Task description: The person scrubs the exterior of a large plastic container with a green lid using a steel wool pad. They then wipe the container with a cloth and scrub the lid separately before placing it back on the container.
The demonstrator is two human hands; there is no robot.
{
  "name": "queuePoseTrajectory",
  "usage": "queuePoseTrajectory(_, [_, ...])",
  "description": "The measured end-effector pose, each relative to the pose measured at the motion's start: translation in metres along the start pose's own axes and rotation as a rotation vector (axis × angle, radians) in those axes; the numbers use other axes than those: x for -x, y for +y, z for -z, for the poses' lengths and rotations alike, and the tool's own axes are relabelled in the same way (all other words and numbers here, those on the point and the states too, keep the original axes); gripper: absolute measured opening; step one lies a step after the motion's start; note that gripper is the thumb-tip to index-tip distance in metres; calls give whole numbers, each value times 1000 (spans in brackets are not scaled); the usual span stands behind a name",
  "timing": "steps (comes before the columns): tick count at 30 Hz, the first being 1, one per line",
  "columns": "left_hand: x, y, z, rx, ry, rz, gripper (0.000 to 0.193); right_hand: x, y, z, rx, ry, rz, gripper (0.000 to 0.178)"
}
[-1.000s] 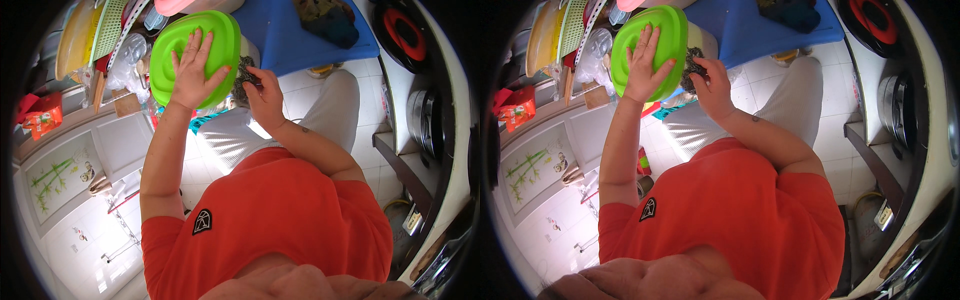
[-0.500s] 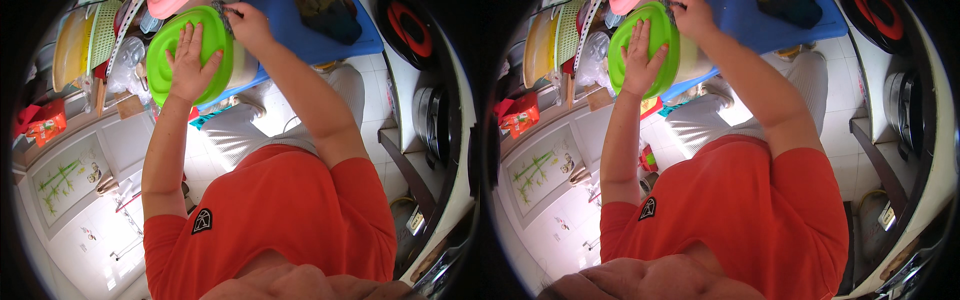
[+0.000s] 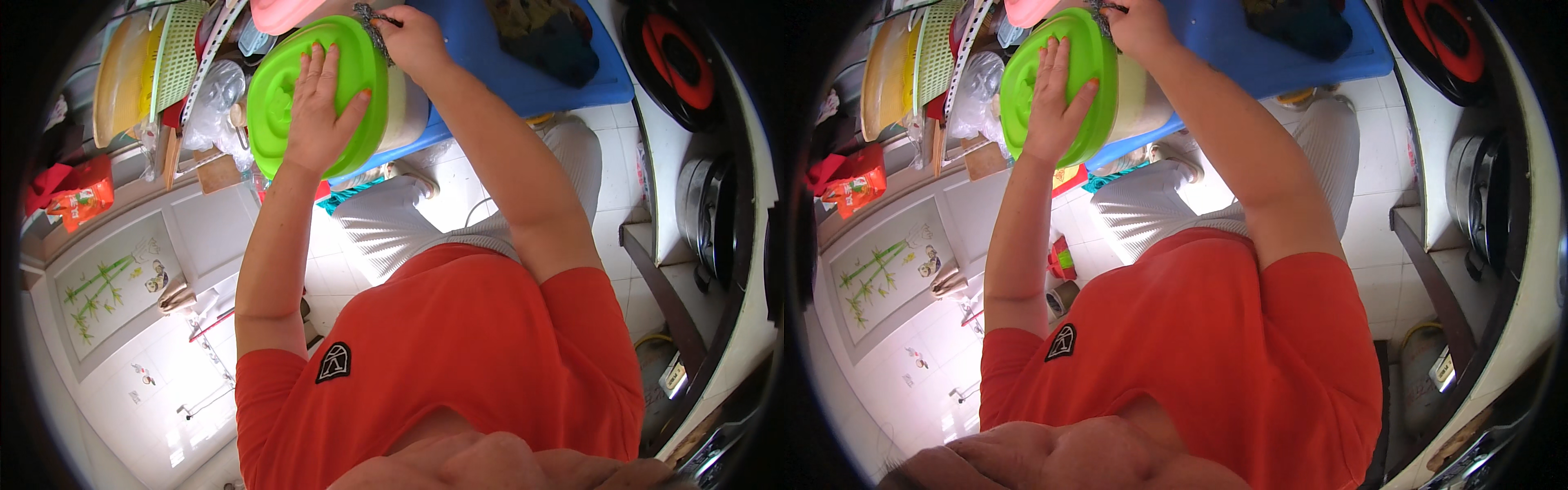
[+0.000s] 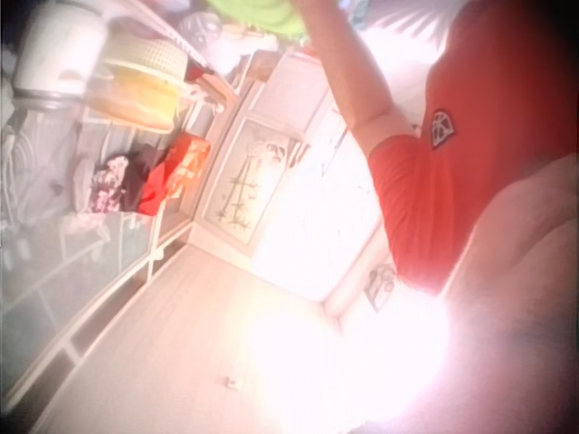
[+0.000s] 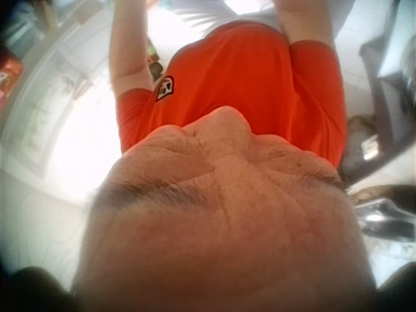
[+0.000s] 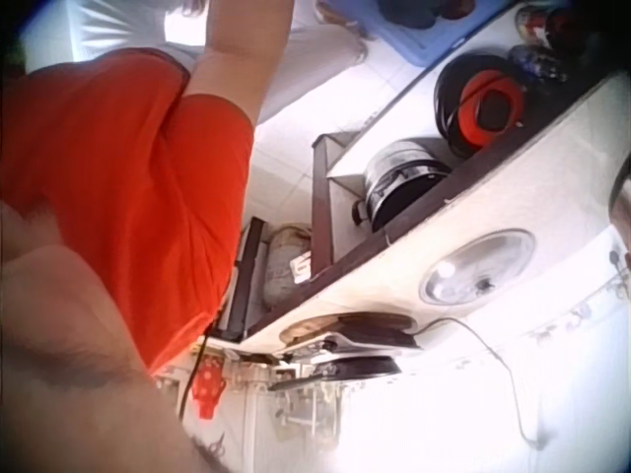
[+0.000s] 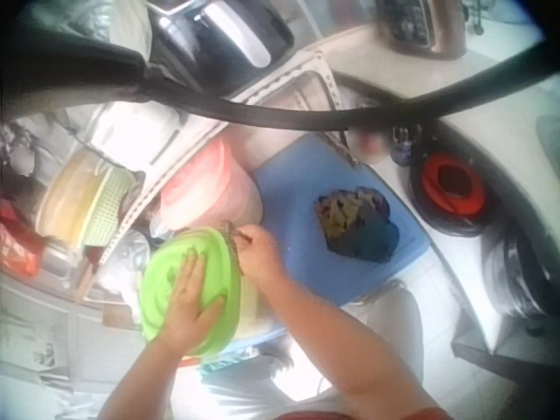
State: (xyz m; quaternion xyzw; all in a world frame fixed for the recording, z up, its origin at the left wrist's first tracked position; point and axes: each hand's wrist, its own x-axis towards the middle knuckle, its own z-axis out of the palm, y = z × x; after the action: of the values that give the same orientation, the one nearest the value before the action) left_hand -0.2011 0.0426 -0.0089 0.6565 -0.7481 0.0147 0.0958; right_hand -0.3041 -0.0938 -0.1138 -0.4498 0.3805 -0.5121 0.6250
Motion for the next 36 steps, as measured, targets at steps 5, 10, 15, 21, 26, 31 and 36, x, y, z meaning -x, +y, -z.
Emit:
queuePoseTrajectory(5, [8, 0, 1, 23, 7, 58, 76, 119, 9, 1, 48, 154, 235, 19])
queuePoseTrajectory(10, [2, 0, -3, 28, 43, 40, 76, 119, 14, 1, 68, 158, 254, 19])
queuePoseTrajectory(15, [3, 1, -1, 117, 159, 86, 64, 50, 6, 2, 61, 81, 245, 20])
queuePoseTrajectory(21, [36, -38, 24, -150, 446, 298, 52, 87, 37, 66, 163, 62, 43, 24])
queuePoseTrajectory(26, [43, -60, 20, -37, 290, 345, 56, 114, 47, 86, 117, 84, -111, 26])
queuePoseTrajectory(31, [31, -69, 16, -2, 259, 335, 45, 124, 27, 77, -29, -171, -167, 35])
queuePoseTrajectory(36, [33, -75, 15, -60, 264, 311, 38, 152, -30, 61, -471, -493, -362, 51])
